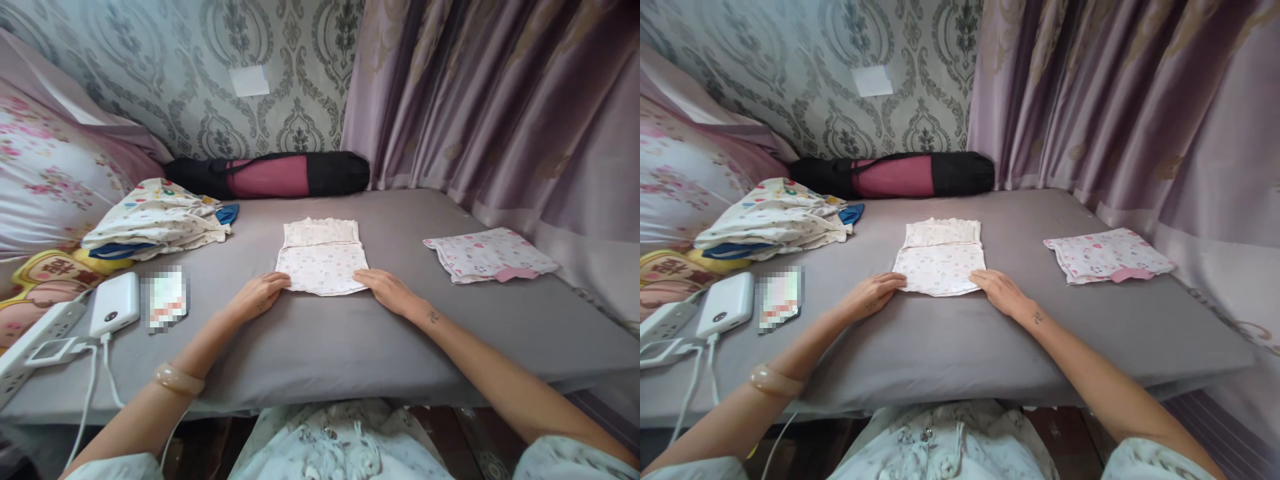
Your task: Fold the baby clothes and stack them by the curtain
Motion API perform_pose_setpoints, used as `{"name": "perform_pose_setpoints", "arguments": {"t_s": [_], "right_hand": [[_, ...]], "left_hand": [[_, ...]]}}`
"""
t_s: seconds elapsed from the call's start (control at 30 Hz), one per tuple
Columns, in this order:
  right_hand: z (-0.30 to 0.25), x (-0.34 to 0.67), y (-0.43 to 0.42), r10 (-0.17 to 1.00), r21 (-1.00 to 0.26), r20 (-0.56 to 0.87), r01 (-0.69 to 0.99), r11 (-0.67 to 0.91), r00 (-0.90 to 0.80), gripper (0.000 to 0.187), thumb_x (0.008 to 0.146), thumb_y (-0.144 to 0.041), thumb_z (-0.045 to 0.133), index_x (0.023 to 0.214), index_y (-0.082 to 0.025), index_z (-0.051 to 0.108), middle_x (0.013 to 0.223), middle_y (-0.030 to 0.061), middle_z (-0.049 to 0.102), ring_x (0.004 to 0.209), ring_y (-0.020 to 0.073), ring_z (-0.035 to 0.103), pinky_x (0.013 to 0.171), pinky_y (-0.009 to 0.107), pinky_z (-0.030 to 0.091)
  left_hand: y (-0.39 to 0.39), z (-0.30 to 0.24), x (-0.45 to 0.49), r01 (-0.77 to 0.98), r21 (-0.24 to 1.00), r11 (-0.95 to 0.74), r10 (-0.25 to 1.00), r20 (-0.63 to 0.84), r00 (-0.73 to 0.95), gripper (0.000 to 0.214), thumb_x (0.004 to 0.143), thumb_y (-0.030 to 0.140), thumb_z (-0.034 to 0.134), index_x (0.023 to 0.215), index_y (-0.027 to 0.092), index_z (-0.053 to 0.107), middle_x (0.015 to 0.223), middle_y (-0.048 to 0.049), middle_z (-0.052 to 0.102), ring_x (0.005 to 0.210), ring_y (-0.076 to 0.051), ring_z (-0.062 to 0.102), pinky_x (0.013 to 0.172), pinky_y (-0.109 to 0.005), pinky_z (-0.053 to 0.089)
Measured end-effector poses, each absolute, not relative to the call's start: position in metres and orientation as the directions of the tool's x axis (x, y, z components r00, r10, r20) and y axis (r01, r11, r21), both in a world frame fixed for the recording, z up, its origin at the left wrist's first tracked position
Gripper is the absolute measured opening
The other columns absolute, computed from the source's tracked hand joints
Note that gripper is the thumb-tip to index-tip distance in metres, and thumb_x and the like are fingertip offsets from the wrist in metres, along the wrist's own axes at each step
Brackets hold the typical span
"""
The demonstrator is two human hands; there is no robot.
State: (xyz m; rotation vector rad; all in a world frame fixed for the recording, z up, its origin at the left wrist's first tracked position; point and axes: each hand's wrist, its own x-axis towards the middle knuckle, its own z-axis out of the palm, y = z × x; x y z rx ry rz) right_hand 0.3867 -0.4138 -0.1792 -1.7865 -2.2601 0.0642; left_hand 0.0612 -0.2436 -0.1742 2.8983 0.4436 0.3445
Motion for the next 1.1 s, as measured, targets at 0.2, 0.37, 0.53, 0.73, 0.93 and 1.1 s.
{"name": "perform_pose_setpoints", "arguments": {"t_s": [0.2,0.37,0.53,0.73,0.93,1.1], "right_hand": [[-0.169,0.395,-0.415,0.95,-0.243,0.175,0.924,0.296,-0.258,0.059,0.08,0.004,0.035,0.129,-0.019,0.06,0.132,0.0078,0.06,0.123,0.0195,0.055,0.108,0.04,0.04],[-0.15,0.397,-0.419,0.956,-0.225,0.154,0.933,0.281,-0.251,0.064,0.077,0.005,0.034,0.129,-0.021,0.06,0.13,0.0063,0.061,0.12,0.0202,0.057,0.103,0.039,0.045],[-0.137,0.392,-0.438,0.958,-0.207,0.118,0.937,0.28,-0.26,0.061,0.079,0.004,0.035,0.129,-0.021,0.06,0.13,0.006,0.061,0.119,0.0203,0.058,0.102,0.037,0.045],[-0.128,0.384,-0.467,0.958,-0.273,0.052,0.919,0.285,-0.282,0.057,0.083,-0.001,0.034,0.129,-0.025,0.059,0.133,0.0035,0.06,0.121,0.0192,0.056,0.102,0.036,0.044],[-0.118,0.391,-0.446,0.977,-0.43,0.048,0.878,0.209,-0.209,0.042,0.087,-0.011,0.036,0.114,-0.024,0.066,0.113,0.0036,0.07,0.104,0.019,0.064,0.09,0.029,0.047],[-0.127,0.406,-0.404,0.988,-0.56,0.12,0.828,-0.011,0.094,0.028,0.087,-0.031,0.045,0.095,-0.017,0.069,0.078,0.0017,0.069,0.067,0.0159,0.06,0.063,0.025,0.043]], "left_hand": [[-0.238,-0.171,0.051,0.318,0.246,-0.916,0.359,0.144,0.922,0.044,0.088,0.016,0.035,0.123,0.021,0.061,0.126,-0.0081,0.064,0.115,-0.021,0.06,0.097,-0.037,0.049],[-0.243,-0.152,0.048,0.335,0.222,-0.916,0.374,0.166,0.913,0.044,0.089,0.018,0.034,0.123,0.023,0.061,0.124,-0.0059,0.065,0.112,-0.02,0.063,0.094,-0.033,0.051],[-0.261,-0.134,0.041,0.27,0.242,-0.932,0.311,0.15,0.939,0.043,0.09,0.019,0.034,0.123,0.024,0.061,0.121,-0.0058,0.067,0.108,-0.02,0.065,0.092,-0.032,0.051],[-0.282,-0.126,0.028,0.278,0.356,-0.892,0.325,0.08,0.942,0.039,0.094,0.021,0.035,0.122,0.026,0.061,0.118,-0.0054,0.069,0.105,-0.019,0.066,0.09,-0.029,0.05],[-0.265,-0.125,0.041,0.445,0.545,-0.711,0.553,0.043,0.832,0.032,0.092,0.038,0.044,0.105,0.022,0.068,0.089,-0.0019,0.073,0.078,-0.017,0.066,0.074,-0.025,0.05],[-0.23,-0.141,0.07,0.376,0.817,-0.437,0.749,0.099,0.656,0.036,0.081,0.048,0.056,0.093,0.015,0.066,0.074,-0.0011,0.066,0.07,-0.015,0.06,0.064,-0.024,0.047]]}}
